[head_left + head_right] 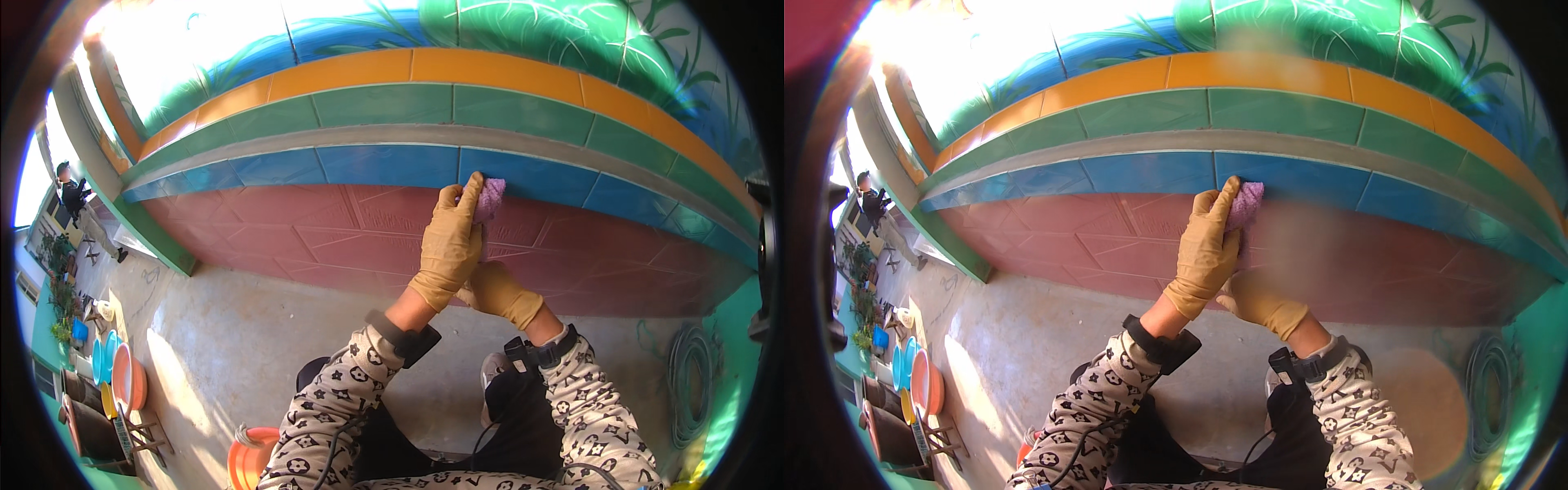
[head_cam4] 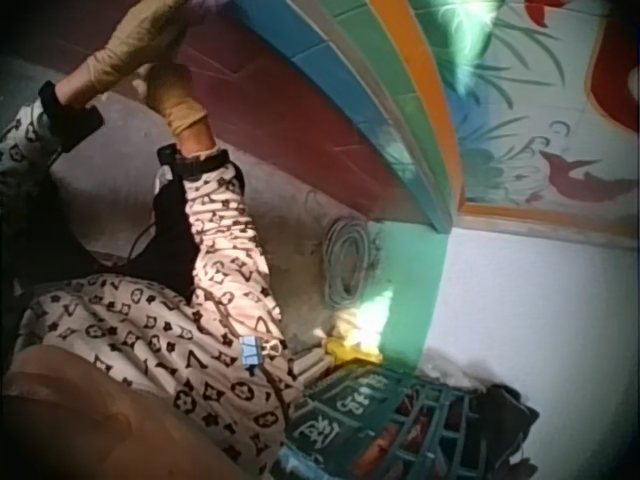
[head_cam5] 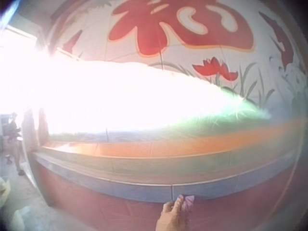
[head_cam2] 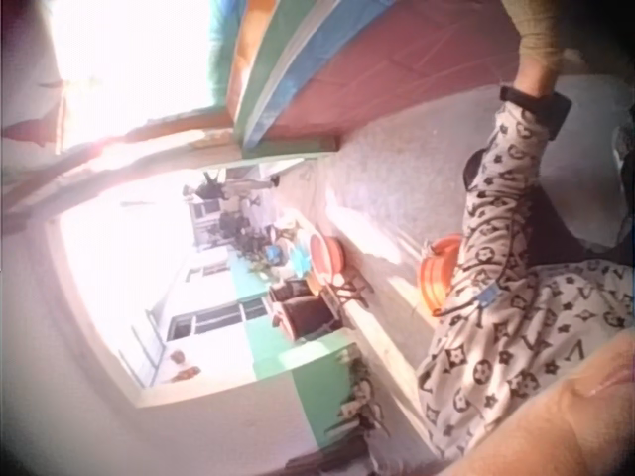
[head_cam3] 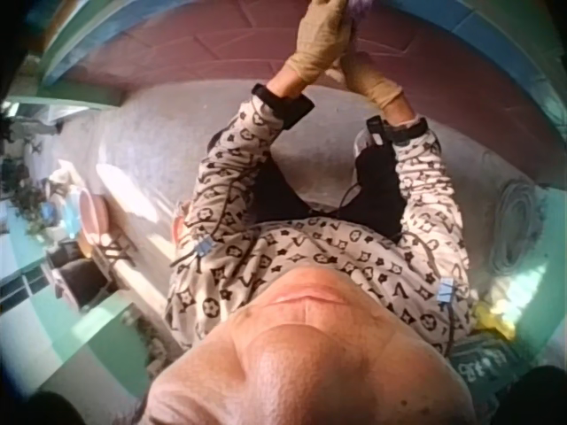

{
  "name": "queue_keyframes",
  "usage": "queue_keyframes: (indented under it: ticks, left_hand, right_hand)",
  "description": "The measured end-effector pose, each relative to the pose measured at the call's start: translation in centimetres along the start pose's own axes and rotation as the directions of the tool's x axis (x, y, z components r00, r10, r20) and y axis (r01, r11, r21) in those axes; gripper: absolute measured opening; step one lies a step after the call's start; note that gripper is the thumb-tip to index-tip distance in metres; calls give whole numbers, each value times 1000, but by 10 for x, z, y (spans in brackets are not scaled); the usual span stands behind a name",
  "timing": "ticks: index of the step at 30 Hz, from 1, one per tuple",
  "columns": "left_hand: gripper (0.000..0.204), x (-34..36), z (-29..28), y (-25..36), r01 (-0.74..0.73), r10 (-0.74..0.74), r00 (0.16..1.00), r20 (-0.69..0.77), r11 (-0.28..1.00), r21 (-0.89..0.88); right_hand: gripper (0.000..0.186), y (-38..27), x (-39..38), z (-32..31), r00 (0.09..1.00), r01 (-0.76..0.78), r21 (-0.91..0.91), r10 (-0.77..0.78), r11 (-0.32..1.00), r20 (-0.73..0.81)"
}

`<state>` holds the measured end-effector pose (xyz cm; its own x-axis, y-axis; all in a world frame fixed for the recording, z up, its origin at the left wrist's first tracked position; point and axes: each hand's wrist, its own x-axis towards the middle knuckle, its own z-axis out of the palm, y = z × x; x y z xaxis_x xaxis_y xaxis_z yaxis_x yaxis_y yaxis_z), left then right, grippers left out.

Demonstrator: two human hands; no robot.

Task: The person sits on the ground and wipes a colorful tiled wall with a purple cloth. They repeatedly dip the cloth into an orange basin of water and continue wiping the wall surface.

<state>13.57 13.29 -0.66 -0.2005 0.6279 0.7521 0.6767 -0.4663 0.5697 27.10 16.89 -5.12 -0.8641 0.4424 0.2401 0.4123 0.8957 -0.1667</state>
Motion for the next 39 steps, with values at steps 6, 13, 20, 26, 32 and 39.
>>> queue_keyframes:
  ticks: [6, 13, 20, 26, 32, 39]
  left_hand:
    - [54, -13, -17, -27, 40, -58, 993, -104, 985, -166]
    - [54, -26, -20, -30, 281, -272, 958, 91, 827, -487]
    - [65, -36, -23, -16, 305, -231, 952, 200, 745, -594]
    - [63, -49, -36, -32, 474, -413, 878, 243, 675, -566]
    - [55, -60, -43, -40, 474, -417, 879, 232, 709, -522]
    - [52, -65, -47, -45, 518, -441, 855, 273, 689, -507]
  right_hand:
    - [20, -3, 7, -12, 895, -177, 262, 266, 949, -359]
    - [55, -17, 12, -23, 831, 40, 431, 209, 901, -515]
    - [48, -22, 19, -28, 666, -18, 396, 306, 918, -680]
    - [42, -11, 17, -64, 319, 16, 157, 143, 988, -937]
    - [44, -4, 11, -61, 296, -119, 42, 76, 992, -952]
    - [51, 7, 5, -55, 316, -174, 56, 110, 983, -942]
